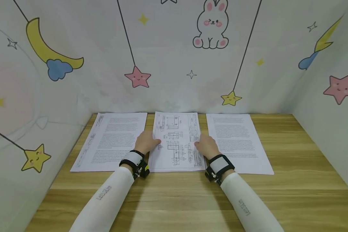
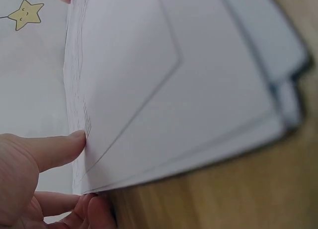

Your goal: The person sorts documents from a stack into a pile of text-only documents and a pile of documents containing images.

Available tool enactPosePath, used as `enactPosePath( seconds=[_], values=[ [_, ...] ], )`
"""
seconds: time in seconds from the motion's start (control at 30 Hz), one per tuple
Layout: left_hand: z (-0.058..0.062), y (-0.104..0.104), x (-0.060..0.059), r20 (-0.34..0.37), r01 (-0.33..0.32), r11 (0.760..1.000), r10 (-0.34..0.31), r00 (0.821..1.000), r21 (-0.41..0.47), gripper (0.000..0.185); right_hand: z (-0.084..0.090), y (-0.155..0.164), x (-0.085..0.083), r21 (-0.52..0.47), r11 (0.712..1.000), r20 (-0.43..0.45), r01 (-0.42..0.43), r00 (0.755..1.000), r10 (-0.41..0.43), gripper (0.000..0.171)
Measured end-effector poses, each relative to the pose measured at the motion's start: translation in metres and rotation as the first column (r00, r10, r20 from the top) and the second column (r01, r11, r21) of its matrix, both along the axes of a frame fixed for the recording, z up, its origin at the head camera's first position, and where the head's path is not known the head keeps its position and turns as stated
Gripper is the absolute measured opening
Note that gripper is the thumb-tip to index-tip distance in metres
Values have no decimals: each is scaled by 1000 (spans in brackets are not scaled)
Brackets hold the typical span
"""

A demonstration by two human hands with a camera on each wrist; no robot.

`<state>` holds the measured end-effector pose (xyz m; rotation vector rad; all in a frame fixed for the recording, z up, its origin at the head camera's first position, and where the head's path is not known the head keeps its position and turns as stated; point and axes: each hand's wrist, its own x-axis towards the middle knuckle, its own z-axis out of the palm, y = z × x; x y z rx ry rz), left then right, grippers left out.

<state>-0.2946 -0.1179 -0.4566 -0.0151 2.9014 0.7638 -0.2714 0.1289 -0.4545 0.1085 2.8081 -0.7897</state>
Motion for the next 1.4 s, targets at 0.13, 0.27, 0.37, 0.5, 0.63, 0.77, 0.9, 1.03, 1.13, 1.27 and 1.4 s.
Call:
enactPosePath(
  seconds=[0.13, 0.27, 0.37, 0.5, 0.63, 0.77, 0.9, 1.03, 1.13, 1.27, 1.4],
  values=[
    [-1, -1, -1, -18, 17, 1000, -17, 1000, -24, 32, 2, -2, 3, 60, 998, -63, -23, 998, 27, 41],
    [-3, -2, -3, -21, 18, 999, -19, 1000, -38, 32, 3, -3, 5, 102, 994, -93, -33, 995, 43, 37],
    [-4, -1, -2, -22, -1, 999, 0, 1000, -46, 34, 3, -4, 5, 110, 993, -101, -37, 994, 48, 35],
    [-2, -2, 2, -14, -6, 998, 5, 1000, -65, 49, 2, -5, 5, 111, 993, -115, -48, 992, 61, 34],
    [5, -5, 8, 6, 43, 993, -42, 999, -106, 63, 3, -6, 6, 128, 990, -142, -50, 987, 69, 33],
    [16, -12, 11, 1, 85, 989, -86, 996, -124, 63, 4, -9, 8, 163, 986, -169, -44, 983, 72, 37],
    [20, -25, 12, -8, 85, 991, -86, 996, -106, 62, 6, -15, 10, 183, 983, -186, -24, 981, 59, 47],
    [26, -40, 13, -11, 56, 993, -57, 998, -103, 65, 9, -20, 11, 169, 986, -214, -9, 976, 45, 55],
    [31, -53, 15, -17, 36, 995, -38, 999, -94, 64, 12, -23, 13, 163, 987, -241, -13, 969, 53, 60],
    [37, -71, 16, -23, 27, 997, -29, 999, -73, 63, 16, -29, 15, 161, 986, -256, -36, 964, 77, 66],
    [39, -93, 18, -39, 16, 997, -19, 999, -76, 63, 20, -35, 18, 167, 983, -275, -73, 954, 118, 71]
  ],
)
